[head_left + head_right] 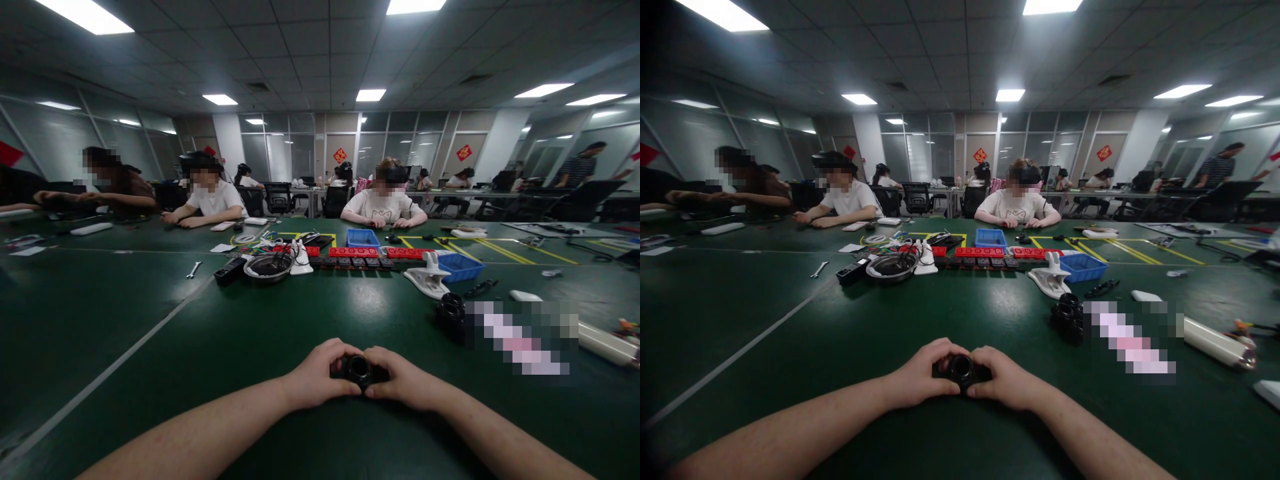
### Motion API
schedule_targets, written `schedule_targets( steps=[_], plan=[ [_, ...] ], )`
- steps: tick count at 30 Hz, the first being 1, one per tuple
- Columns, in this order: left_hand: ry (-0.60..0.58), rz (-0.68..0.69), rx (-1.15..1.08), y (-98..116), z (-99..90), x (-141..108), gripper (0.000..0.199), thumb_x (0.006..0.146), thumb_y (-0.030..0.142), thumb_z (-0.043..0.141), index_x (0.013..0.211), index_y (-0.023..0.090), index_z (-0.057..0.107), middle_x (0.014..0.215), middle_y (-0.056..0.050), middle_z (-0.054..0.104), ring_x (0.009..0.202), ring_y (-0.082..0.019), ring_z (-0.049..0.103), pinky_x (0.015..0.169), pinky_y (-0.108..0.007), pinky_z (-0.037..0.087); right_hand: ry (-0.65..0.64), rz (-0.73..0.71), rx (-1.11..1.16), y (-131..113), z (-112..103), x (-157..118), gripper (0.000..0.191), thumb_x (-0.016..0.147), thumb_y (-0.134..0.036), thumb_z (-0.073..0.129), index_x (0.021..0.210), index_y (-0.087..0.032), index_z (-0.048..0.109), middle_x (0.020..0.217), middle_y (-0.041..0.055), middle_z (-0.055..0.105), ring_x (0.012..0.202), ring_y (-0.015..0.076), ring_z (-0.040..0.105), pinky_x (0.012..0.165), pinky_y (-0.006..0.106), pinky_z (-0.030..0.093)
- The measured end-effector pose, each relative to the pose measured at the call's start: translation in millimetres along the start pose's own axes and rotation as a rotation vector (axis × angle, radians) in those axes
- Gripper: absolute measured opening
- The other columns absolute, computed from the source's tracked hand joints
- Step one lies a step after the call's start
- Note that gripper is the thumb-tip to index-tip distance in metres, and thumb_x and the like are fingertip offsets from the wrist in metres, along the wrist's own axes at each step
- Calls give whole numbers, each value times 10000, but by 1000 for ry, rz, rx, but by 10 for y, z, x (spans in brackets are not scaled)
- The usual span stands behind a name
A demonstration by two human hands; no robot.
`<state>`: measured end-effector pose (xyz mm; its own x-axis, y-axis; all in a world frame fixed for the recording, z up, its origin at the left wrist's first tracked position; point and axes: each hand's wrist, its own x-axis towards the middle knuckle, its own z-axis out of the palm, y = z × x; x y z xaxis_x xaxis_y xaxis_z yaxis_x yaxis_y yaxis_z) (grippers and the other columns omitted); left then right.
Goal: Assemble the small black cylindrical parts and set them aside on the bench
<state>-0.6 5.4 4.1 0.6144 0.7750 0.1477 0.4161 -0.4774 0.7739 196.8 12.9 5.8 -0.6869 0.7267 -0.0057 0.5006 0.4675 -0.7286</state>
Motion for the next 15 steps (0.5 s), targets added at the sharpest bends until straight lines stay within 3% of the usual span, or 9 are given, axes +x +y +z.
schedule_targets(
  steps=[5,9,15],
  plan=[
    [28,-3,-8,1,24,-2,414,614,276,677,1001,218,542,805,16,443,686,-121,419,607,-213,350,57,67,-19,57,46,9,283,595,-248,662,839,-148,557,785,-3,508,743,155,474,643,243,364],
    [100,-82,-6,56,84,-15,389,573,303,699,915,192,550,780,19,440,665,-121,411,577,-207,341,144,114,-101,51,108,21,302,549,-312,684,704,-146,485,697,-22,471,648,125,436,539,205,324],
    [291,-195,12,92,202,-27,369,549,215,708,868,181,525,823,10,465,688,-131,423,585,-217,344,323,223,-432,-66,270,72,299,565,-386,637,628,-169,441,643,-7,507,583,128,437,503,225,265]
  ],
)
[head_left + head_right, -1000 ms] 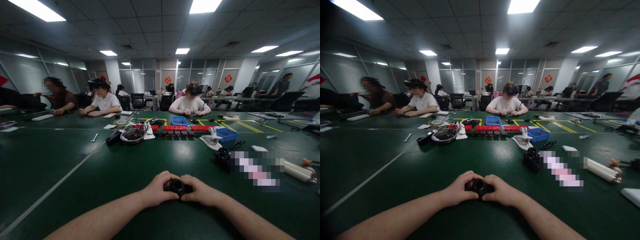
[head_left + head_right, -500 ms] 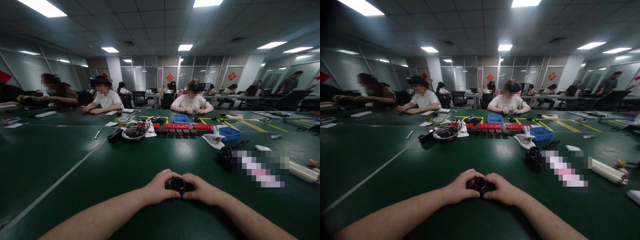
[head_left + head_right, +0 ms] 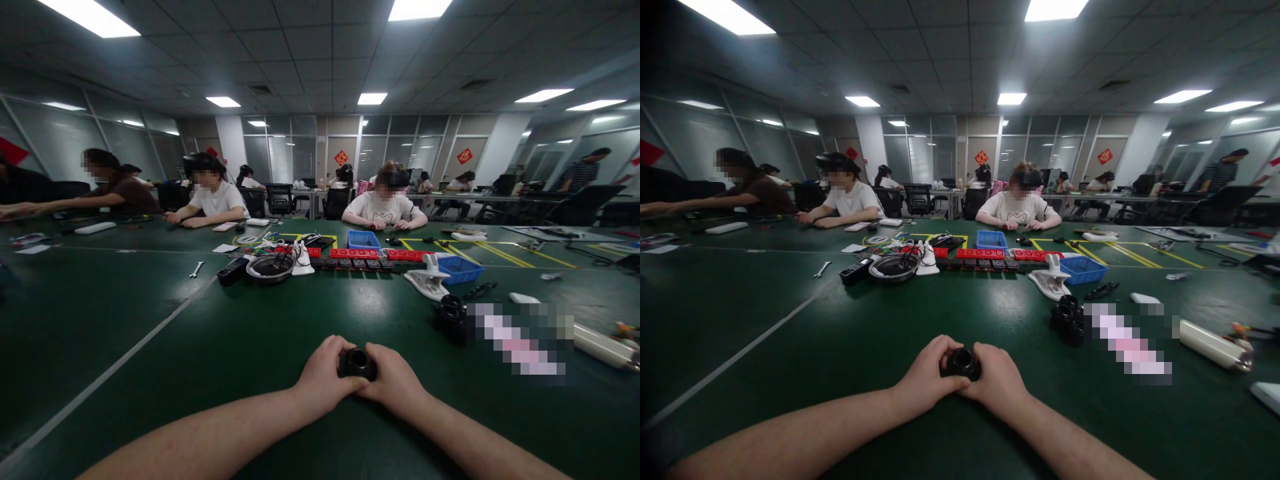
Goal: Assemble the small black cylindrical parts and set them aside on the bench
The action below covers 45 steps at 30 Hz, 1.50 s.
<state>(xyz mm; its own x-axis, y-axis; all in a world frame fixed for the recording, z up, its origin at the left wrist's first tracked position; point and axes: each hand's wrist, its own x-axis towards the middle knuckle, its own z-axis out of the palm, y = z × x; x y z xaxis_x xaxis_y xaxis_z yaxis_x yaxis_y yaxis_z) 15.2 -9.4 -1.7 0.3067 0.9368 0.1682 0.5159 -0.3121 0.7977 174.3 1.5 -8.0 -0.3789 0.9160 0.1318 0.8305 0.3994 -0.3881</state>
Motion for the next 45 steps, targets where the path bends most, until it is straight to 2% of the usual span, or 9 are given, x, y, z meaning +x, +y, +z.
schedule_targets(
  steps=[3,7,10,14,17,20,31,40,45],
  plan=[
    [28,6,-9,-23,10,6,373,553,211,705,878,180,525,842,4,468,708,-138,428,600,-224,353,42,2,-107,-64,29,-18,284,635,-439,571,668,-168,490,686,29,547,641,170,475,559,268,288],
    [-42,64,-15,-38,-42,21,368,574,229,696,900,185,532,820,8,461,678,-127,423,597,-221,358,65,-55,-64,-38,23,-24,400,600,-500,596,804,-166,514,809,49,548,755,210,481,651,312,324],
    [-108,115,11,-36,-93,27,358,596,248,684,920,194,540,788,16,450,663,-122,417,593,-216,354,-35,-169,121,42,-19,-12,468,566,-454,655,914,-174,513,870,38,537,794,200,475,687,301,349],
    [-172,151,3,-46,-127,37,372,620,273,670,961,201,538,813,9,456,681,-125,427,597,-213,363,-200,-258,326,130,-119,5,371,641,-343,634,953,-167,539,874,32,546,810,185,483,717,287,369],
    [-187,184,-20,-51,-132,42,374,635,270,660,979,200,529,865,-5,471,733,-136,447,625,-219,374,-258,-235,408,150,-172,10,329,647,-284,634,935,-146,556,880,32,548,815,183,490,719,279,378],
    [-190,203,-15,-42,-136,46,366,639,246,657,977,202,526,887,-12,474,762,-142,454,636,-220,377,-261,-208,421,149,-182,14,305,636,-263,641,904,-136,568,860,29,547,802,182,491,710,277,382],
    [-252,192,-35,-71,-166,81,398,632,227,661,1009,219,531,859,4,453,722,-127,444,631,-219,378,-306,-235,422,151,-246,21,288,654,-235,623,920,-139,569,865,29,537,805,176,485,720,275,376],
    [-256,181,-49,-74,-166,81,397,633,226,660,1010,220,535,855,5,450,711,-124,442,623,-217,375,-299,-234,421,168,-231,21,258,648,-221,630,889,-145,574,837,15,529,794,170,482,701,259,370],
    [-252,181,-37,-72,-165,84,401,630,237,663,1010,220,537,849,7,457,716,-128,443,624,-217,369,-273,-166,441,184,-190,19,271,609,-211,659,858,-147,573,809,1,525,766,159,481,671,245,366]
  ],
)
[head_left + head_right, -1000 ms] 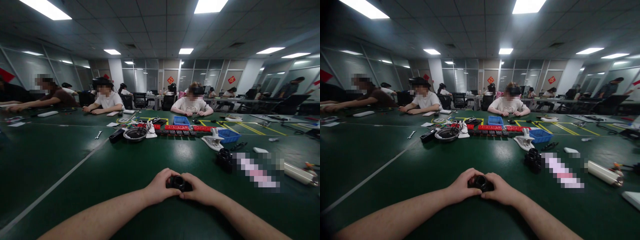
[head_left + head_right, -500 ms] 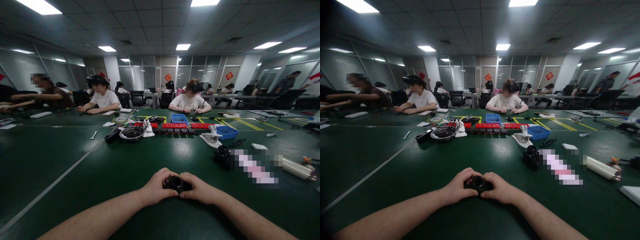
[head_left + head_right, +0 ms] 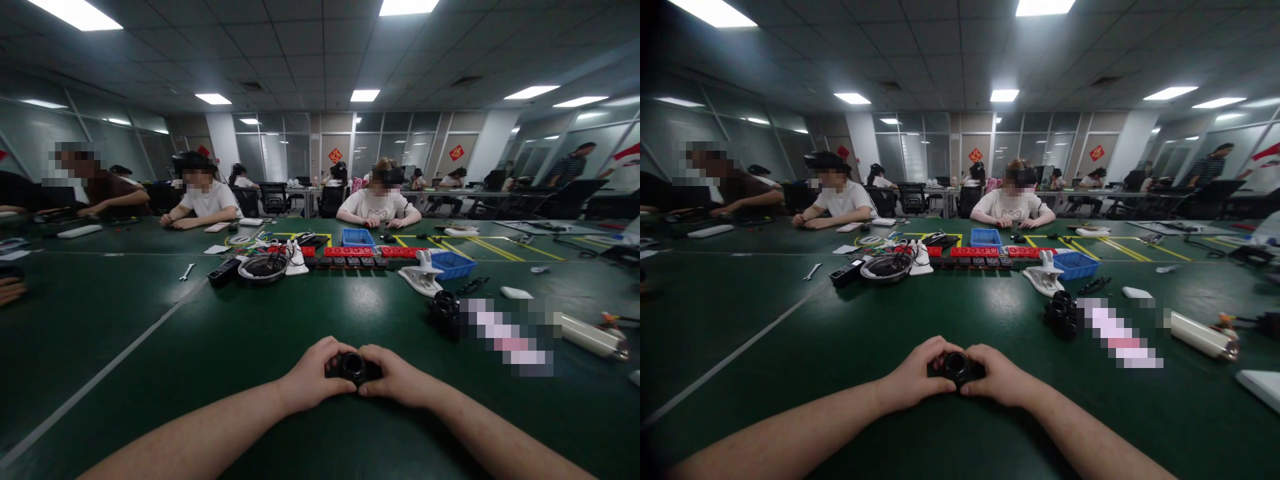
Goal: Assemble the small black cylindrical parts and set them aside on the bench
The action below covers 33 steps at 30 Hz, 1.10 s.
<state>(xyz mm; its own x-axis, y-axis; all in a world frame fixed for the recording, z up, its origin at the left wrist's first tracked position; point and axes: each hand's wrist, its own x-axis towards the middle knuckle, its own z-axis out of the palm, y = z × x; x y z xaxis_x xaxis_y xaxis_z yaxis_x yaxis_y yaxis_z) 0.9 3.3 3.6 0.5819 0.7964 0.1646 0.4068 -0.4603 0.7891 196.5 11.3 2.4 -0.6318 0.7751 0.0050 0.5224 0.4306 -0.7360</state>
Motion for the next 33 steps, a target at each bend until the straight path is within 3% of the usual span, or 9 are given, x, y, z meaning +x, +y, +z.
schedule_targets(
  steps=[6,10,14,17,22,25,28,33],
  plan=[
    [91,-10,18,5,72,1,366,603,240,680,946,206,556,802,15,460,712,-136,438,622,-224,359,79,67,-62,51,67,27,308,542,-269,704,747,-138,516,706,-26,484,652,123,444,545,200,326],
    [198,-98,27,46,157,-5,337,587,218,678,898,199,549,798,14,462,694,-139,437,605,-228,358,188,117,-222,18,160,47,355,519,-358,699,679,-159,452,671,-28,480,596,110,426,482,190,275],
    [310,-157,62,54,232,2,311,593,211,662,875,186,534,787,12,467,673,-139,439,602,-236,356,326,214,-447,-67,272,66,279,580,-362,635,691,-169,467,690,7,532,603,138,466,502,219,275],
    [348,-153,71,18,254,14,316,588,206,664,871,178,527,784,11,468,669,-138,438,603,-238,357,342,217,-554,-123,313,63,248,631,-389,586,702,-167,499,712,37,560,664,179,499,565,259,307],
    [232,-82,34,-14,179,8,338,601,204,664,916,188,543,808,7,469,684,-137,437,609,-232,366,321,46,-420,-96,253,34,456,557,-458,652,884,-167,524,852,47,555,778,200,495,657,287,346],
    [126,-39,24,22,108,-9,371,625,238,661,974,211,539,833,3,473,710,-142,446,614,-229,371,186,-59,-247,-33,158,14,382,593,-365,662,899,-170,540,829,20,555,758,169,496,641,253,360],
    [50,-17,34,68,65,-18,380,652,311,646,1004,228,530,853,-1,478,731,-147,455,618,-231,374,87,-71,-131,14,76,-6,295,619,-325,654,840,-154,560,764,-2,541,689,139,490,579,221,357],
    [14,11,58,84,62,-8,385,667,332,633,1022,242,514,885,-3,491,753,-149,466,629,-234,376,75,-48,-119,32,47,-23,319,592,-351,673,814,-150,561,753,-8,522,679,134,480,562,214,353]
  ],
)
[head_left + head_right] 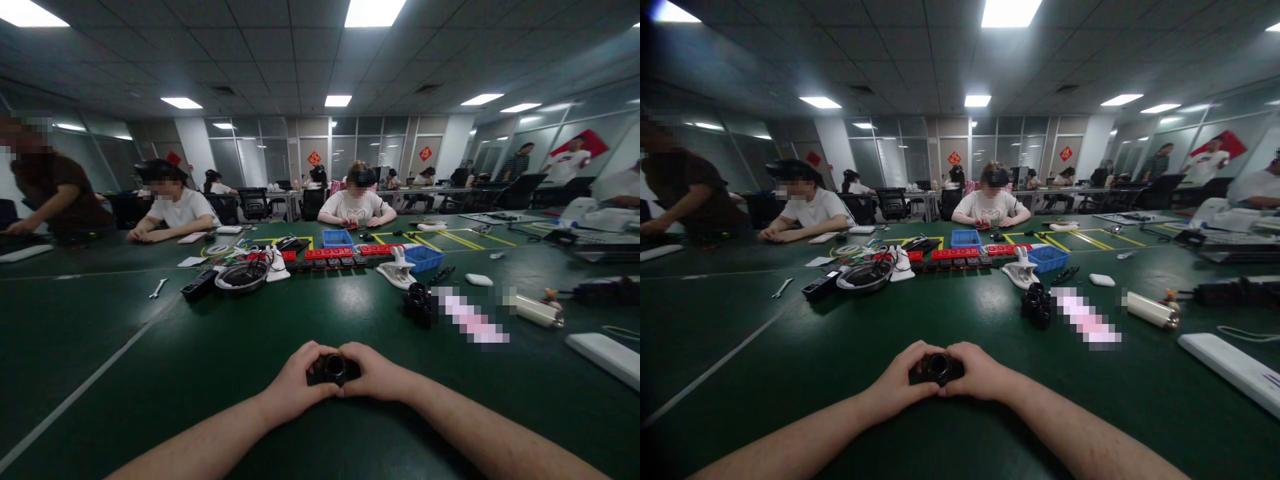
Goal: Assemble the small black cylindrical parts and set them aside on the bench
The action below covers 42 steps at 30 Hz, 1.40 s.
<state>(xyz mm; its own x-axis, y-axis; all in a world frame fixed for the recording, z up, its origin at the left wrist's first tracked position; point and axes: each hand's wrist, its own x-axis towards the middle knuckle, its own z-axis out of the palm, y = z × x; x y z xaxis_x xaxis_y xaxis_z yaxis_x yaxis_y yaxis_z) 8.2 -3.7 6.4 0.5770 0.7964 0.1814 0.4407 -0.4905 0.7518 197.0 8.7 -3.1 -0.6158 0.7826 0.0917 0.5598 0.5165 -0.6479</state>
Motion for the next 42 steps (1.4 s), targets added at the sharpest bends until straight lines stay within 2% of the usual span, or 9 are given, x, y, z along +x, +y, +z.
schedule_targets(
  steps=[6,10,13,16,21,30,36,39,42],
  plan=[
    [-29,25,4,-40,9,1,375,694,339,602,1041,250,489,935,-18,494,825,-168,477,682,-259,405,-16,-5,-52,-24,-40,-12,405,550,-422,688,835,-159,572,786,9,543,727,163,492,622,251,383],
    [15,24,-13,-121,18,-4,639,596,356,683,1154,255,388,1088,-40,443,949,-199,450,815,-311,390,-49,-78,72,-36,-129,-55,626,590,-477,646,1115,-188,467,982,50,547,834,194,508,709,289,402],
    [56,-19,50,-183,34,14,755,504,376,733,1160,251,381,1107,-42,439,969,-217,441,828,-327,379,86,-54,50,-79,-155,-75,685,644,-526,572,1198,-173,379,1044,88,514,881,214,492,740,321,396],
    [43,-52,177,-192,59,48,576,515,437,704,1009,216,506,966,-33,516,888,-221,473,776,-331,381,165,-53,-87,-181,-115,-63,688,622,-539,583,1180,-179,403,1023,90,514,910,233,470,774,349,370],
    [24,-94,300,-114,84,60,366,602,486,612,768,165,552,758,-24,549,727,-200,497,667,-304,371,128,-94,-205,-349,-51,-45,384,671,-398,601,1002,-216,530,897,43,567,818,203,485,730,333,366],
    [38,-140,240,-60,51,2,357,572,400,660,844,202,539,840,-6,555,792,-198,491,694,-295,364,581,-69,232,-102,-109,-29,349,683,-167,527,990,-214,368,990,50,468,946,177,471,826,316,384],
    [61,-190,281,-72,-34,28,352,593,409,639,858,202,536,882,-23,550,830,-210,495,710,-306,378,365,77,109,148,0,31,406,594,-97,584,958,-192,429,945,31,478,887,174,490,801,325,397],
    [66,-189,379,-144,-192,71,371,612,478,605,855,201,563,887,-33,558,850,-222,501,731,-319,376,318,80,25,156,3,14,578,601,-78,590,1128,-210,393,1101,55,438,1007,186,449,899,342,346],
    [112,-281,475,-325,-433,75,395,623,512,576,860,196,585,897,-49,568,858,-235,516,724,-317,384,262,85,-16,135,-26,-8,542,631,-108,594,1133,-217,423,1101,53,464,1038,196,438,921,351,334]
  ],
)
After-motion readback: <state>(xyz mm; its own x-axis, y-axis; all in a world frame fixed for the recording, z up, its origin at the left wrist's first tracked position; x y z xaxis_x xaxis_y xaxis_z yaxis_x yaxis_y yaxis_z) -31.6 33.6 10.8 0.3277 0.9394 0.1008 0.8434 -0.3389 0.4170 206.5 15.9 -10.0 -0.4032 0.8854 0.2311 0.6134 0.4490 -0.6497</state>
